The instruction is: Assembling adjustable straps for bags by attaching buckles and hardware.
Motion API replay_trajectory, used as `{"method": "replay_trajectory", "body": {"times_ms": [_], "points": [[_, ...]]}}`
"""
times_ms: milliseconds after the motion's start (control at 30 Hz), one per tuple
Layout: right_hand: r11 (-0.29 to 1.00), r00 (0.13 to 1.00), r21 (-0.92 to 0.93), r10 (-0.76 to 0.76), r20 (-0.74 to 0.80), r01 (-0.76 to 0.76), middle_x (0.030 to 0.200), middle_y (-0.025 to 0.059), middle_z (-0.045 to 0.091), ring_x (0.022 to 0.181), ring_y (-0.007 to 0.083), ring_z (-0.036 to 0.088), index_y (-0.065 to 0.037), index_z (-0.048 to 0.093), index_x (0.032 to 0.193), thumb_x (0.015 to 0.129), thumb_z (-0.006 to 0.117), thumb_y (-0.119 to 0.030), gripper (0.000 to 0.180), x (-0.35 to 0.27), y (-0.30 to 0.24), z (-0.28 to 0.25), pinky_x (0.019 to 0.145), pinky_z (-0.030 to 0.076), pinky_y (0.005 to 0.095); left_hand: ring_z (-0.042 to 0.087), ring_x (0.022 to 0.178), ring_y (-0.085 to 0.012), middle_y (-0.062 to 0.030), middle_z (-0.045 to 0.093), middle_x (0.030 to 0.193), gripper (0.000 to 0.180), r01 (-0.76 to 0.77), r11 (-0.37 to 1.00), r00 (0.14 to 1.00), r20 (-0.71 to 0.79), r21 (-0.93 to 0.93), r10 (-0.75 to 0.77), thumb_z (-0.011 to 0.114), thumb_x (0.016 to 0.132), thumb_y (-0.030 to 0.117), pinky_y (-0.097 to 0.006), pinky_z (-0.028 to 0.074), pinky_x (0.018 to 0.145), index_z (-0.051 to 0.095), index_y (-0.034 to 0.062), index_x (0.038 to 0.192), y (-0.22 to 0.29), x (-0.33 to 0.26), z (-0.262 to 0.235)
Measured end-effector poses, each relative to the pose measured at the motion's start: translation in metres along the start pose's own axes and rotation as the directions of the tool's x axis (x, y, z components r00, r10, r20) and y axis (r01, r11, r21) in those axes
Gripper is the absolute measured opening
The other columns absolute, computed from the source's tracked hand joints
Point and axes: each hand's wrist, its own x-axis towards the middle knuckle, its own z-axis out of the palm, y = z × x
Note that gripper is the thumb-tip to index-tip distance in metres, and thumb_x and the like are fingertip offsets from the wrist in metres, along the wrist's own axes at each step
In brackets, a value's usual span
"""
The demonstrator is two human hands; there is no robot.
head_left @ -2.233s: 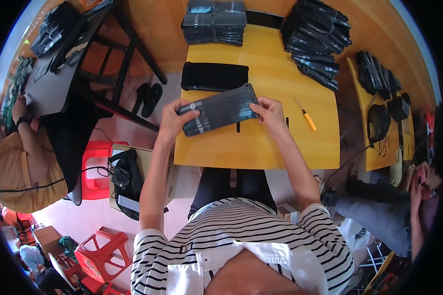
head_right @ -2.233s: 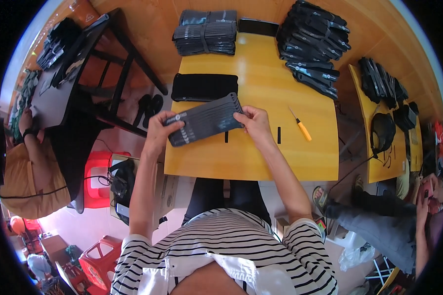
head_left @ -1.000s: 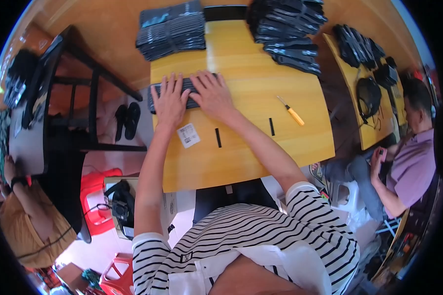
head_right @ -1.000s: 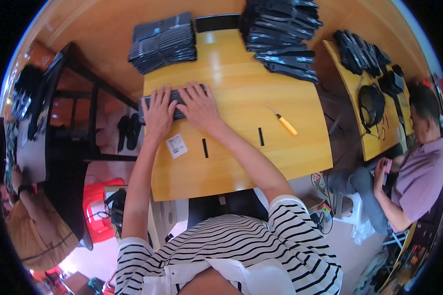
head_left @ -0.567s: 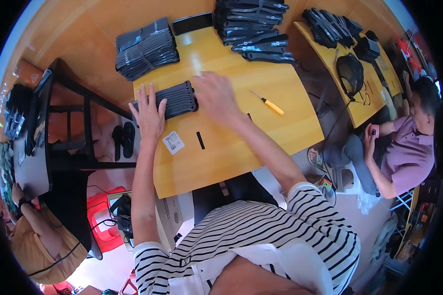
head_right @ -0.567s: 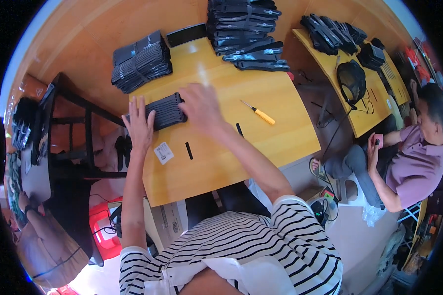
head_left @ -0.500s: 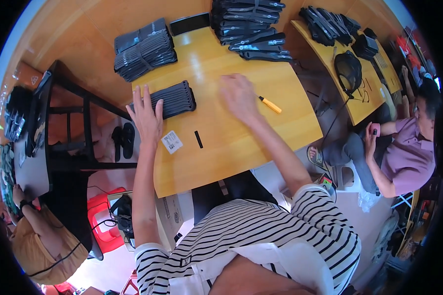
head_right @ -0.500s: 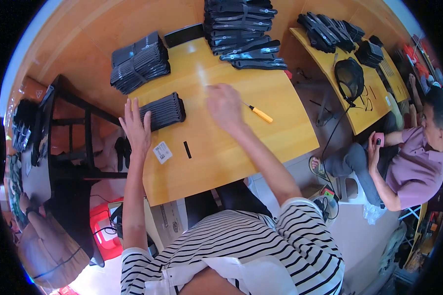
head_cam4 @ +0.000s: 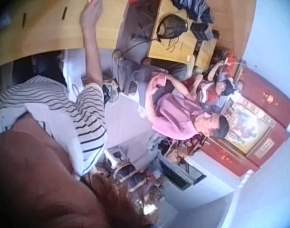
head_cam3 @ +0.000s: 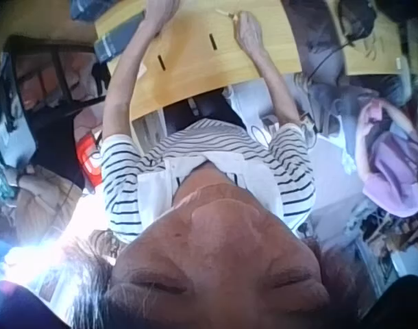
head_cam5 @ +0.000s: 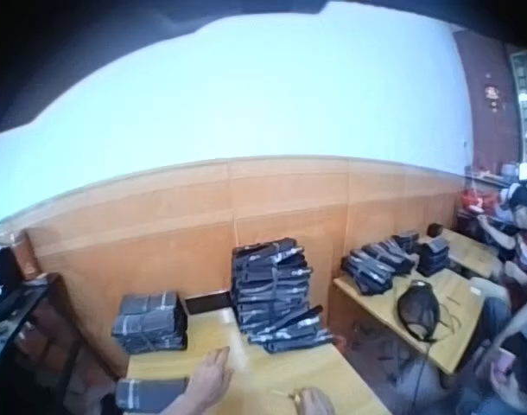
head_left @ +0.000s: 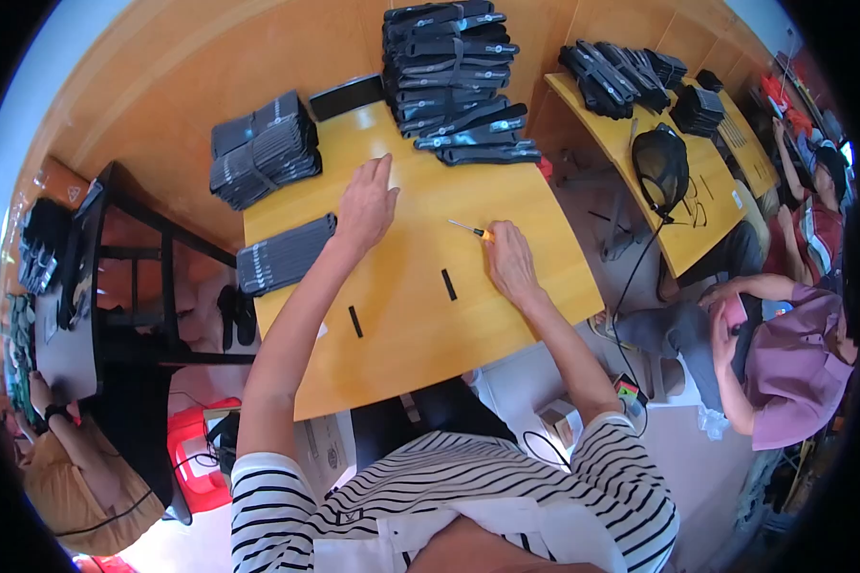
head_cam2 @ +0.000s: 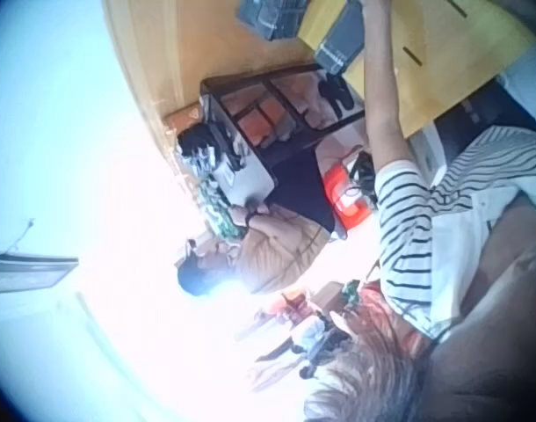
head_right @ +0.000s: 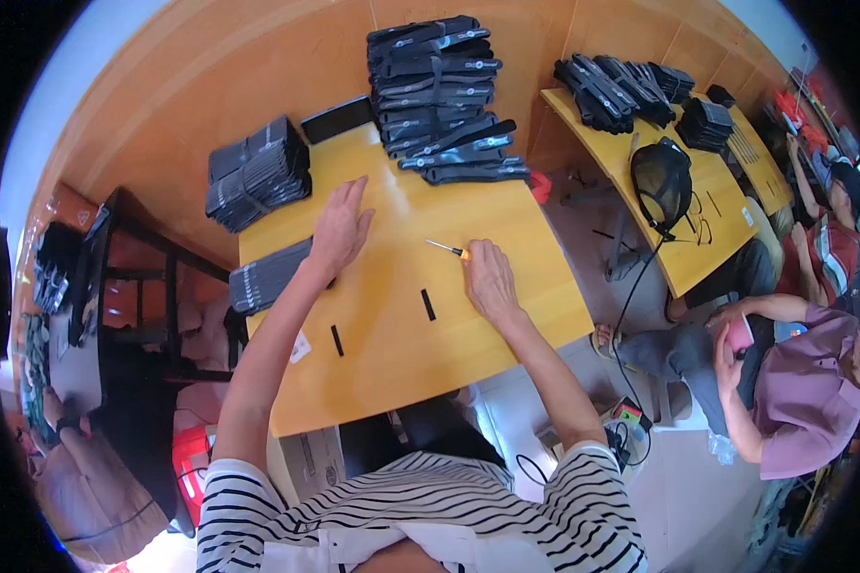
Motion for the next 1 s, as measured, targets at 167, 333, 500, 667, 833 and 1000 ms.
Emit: {"method": "replay_trajectory", "body": {"times_ms": [167,333,500,667,833,1000], "points": [[0.992,0.981,-0.06,0.123,0.148,-0.115,0.082,0.0126,0.054,0.078,0.0295,0.053,-0.005,0.052,0.089,0.077,0.055,-0.007,0.012,0.039,0.013,-0.027,0.07,0.039,0.0398,0.045,0.112,-0.0317,-0.0163,0.049,0.117,0.048,-0.09,0.991,0.988,0.131,0.102,0.077,0.053,0.079,0.005,-0.038,0.041,0.09,0.04,0.0006,0.125,-0.012,0.057,0.056],[0.983,0.992,-0.17,-0.044,0.115,0.064,0.092,0.0119,0.056,0.088,0.0284,0.053,-0.004,0.054,0.101,0.075,0.058,-0.008,0.027,0.084,0.047,-0.015,0.074,0.039,0.0382,0.045,0.114,-0.0308,-0.0153,0.05,0.117,0.048,-0.107,0.971,0.973,0.225,0.212,0.058,0.053,0.078,0.003,-0.04,0.042,0.09,0.041,0.0031,0.125,-0.017,0.094,0.102],[0.966,0.983,-0.182,-0.171,0.066,0.181,0.118,0.0128,0.046,0.109,0.0296,0.043,-0.006,0.047,0.122,0.077,0.058,-0.01,0.047,0.111,0.05,0.018,0.087,0.038,0.0398,0.049,0.108,-0.0329,-0.0184,0.051,0.109,0.039,0.072,0.98,0.897,0.418,0.187,-0.145,0.054,0.078,0.003,-0.041,0.046,0.085,0.047,0.0052,0.117,-0.01,0.11,0.114],[0.966,0.989,-0.211,-0.141,0.041,0.146,0.116,0.0114,0.046,0.11,0.0313,0.041,-0.012,0.048,0.123,0.077,0.059,-0.012,0.047,0.11,0.052,0.037,0.086,0.038,0.0424,0.052,0.1,-0.038,-0.0226,0.048,0.108,0.036,-0.011,0.982,0.919,0.389,0.191,-0.065,0.055,0.078,0.004,-0.042,0.047,0.082,0.045,0.0035,0.113,-0.011,0.112,0.114],[0.962,0.991,-0.247,-0.096,0.093,0.117,0.113,0.0101,0.047,0.109,0.0309,0.041,-0.016,0.051,0.121,0.078,0.058,-0.016,0.043,0.111,0.05,0.038,0.083,0.038,0.0433,0.052,0.097,-0.0414,-0.0242,0.048,0.107,0.033,0.067,0.997,0.924,0.373,0.048,-0.08,0.055,0.078,0.003,-0.044,0.045,0.082,0.043,0.0014,0.109,-0.008,0.107,0.112],[0.959,0.991,-0.255,-0.103,0.079,0.12,0.111,0.0097,0.046,0.11,0.0306,0.039,-0.015,0.053,0.119,0.079,0.059,-0.019,0.041,0.111,0.046,0.041,0.084,0.036,0.0437,0.051,0.093,-0.0426,-0.0243,0.052,0.095,0.029,0.133,0.956,0.956,0.29,-0.263,-0.053,0.055,0.077,0.002,-0.044,0.042,0.08,0.044,0.0011,0.104,-0.027,0.1,0.127]]}}
